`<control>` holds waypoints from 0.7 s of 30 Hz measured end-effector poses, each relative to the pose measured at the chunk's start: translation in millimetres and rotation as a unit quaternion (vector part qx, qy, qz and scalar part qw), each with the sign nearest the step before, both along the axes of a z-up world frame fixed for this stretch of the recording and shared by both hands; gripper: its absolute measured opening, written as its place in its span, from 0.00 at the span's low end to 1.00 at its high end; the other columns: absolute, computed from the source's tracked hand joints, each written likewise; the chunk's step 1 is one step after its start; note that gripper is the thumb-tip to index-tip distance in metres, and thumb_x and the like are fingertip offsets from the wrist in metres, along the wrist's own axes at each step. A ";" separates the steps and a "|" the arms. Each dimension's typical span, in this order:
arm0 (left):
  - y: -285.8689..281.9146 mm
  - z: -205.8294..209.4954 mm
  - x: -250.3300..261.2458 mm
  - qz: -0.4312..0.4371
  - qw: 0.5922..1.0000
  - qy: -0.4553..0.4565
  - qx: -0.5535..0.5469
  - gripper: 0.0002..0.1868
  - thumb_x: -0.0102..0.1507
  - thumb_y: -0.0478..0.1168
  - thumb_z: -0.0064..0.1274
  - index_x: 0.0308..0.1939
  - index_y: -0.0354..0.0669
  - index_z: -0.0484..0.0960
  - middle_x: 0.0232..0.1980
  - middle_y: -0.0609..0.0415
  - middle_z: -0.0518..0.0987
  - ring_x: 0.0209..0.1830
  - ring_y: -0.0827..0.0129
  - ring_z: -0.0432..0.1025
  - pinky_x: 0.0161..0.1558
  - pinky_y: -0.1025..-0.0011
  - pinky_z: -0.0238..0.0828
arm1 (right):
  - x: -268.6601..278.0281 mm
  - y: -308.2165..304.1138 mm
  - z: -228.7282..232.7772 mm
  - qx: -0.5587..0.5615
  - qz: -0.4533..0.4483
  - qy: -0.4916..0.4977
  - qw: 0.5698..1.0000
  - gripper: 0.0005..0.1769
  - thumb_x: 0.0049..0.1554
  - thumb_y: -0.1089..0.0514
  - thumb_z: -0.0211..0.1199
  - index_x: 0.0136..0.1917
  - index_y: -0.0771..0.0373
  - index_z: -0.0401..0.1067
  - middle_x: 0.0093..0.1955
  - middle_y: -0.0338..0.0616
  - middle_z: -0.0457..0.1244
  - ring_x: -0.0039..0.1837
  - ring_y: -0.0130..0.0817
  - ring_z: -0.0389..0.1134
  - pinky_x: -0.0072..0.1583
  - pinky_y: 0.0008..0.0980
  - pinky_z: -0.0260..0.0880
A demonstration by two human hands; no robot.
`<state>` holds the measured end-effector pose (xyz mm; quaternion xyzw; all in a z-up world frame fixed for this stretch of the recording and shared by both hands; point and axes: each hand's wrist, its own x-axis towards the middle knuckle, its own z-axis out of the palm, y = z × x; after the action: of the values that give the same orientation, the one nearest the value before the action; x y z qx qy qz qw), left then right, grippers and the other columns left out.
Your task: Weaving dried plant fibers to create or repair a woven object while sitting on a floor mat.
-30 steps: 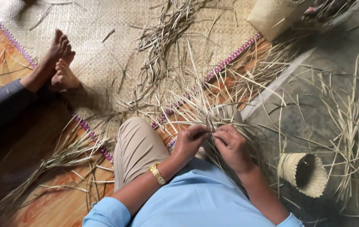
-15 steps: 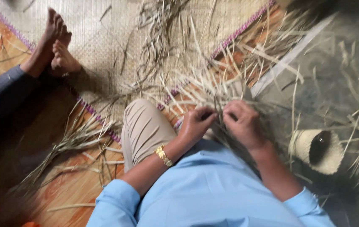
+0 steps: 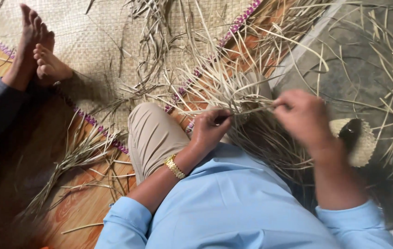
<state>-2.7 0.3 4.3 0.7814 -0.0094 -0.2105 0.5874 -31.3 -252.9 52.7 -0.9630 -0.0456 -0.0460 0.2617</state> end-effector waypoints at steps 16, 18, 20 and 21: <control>-9.6 -5.8 5.5 0.085 0.990 0.087 -0.066 0.10 0.57 0.41 0.64 0.40 0.44 0.88 0.31 0.53 0.84 0.34 0.75 0.76 0.38 0.74 0.75 | -22.2 27.4 11.0 0.129 -0.044 0.018 0.991 0.09 0.56 0.65 0.70 0.50 0.56 0.80 0.43 0.41 0.68 0.47 0.38 0.69 0.52 0.34 0.70; -13.6 0.0 8.3 0.092 0.990 0.072 -0.083 0.08 0.57 0.39 0.63 0.39 0.42 0.87 0.29 0.54 0.82 0.31 0.76 0.74 0.36 0.75 0.74 | -15.5 55.8 -15.7 0.156 -0.014 0.021 0.987 0.10 0.52 0.64 0.71 0.49 0.56 0.80 0.44 0.40 0.70 0.48 0.38 0.73 0.49 0.33 0.74; -18.1 1.7 12.1 0.092 0.990 0.046 -0.093 0.07 0.58 0.38 0.63 0.39 0.44 0.87 0.29 0.52 0.83 0.32 0.75 0.76 0.35 0.73 0.75 | -5.4 65.1 -38.4 0.119 -0.037 -0.061 0.990 0.10 0.53 0.69 0.69 0.48 0.61 0.77 0.47 0.41 0.68 0.52 0.41 0.72 0.53 0.36 0.74; -20.6 -14.5 11.3 0.092 0.990 0.047 -0.094 0.07 0.58 0.38 0.63 0.39 0.44 0.87 0.29 0.52 0.83 0.32 0.75 0.76 0.35 0.73 0.75 | -5.2 65.1 -46.8 0.118 -0.037 -0.061 0.990 0.10 0.53 0.69 0.69 0.48 0.61 0.77 0.47 0.41 0.68 0.52 0.41 0.72 0.53 0.36 0.74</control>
<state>8.6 -20.2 -10.2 0.7097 0.0702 -0.1900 0.6748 -36.5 -187.7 5.8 -0.9217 -0.0197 -0.1196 0.3685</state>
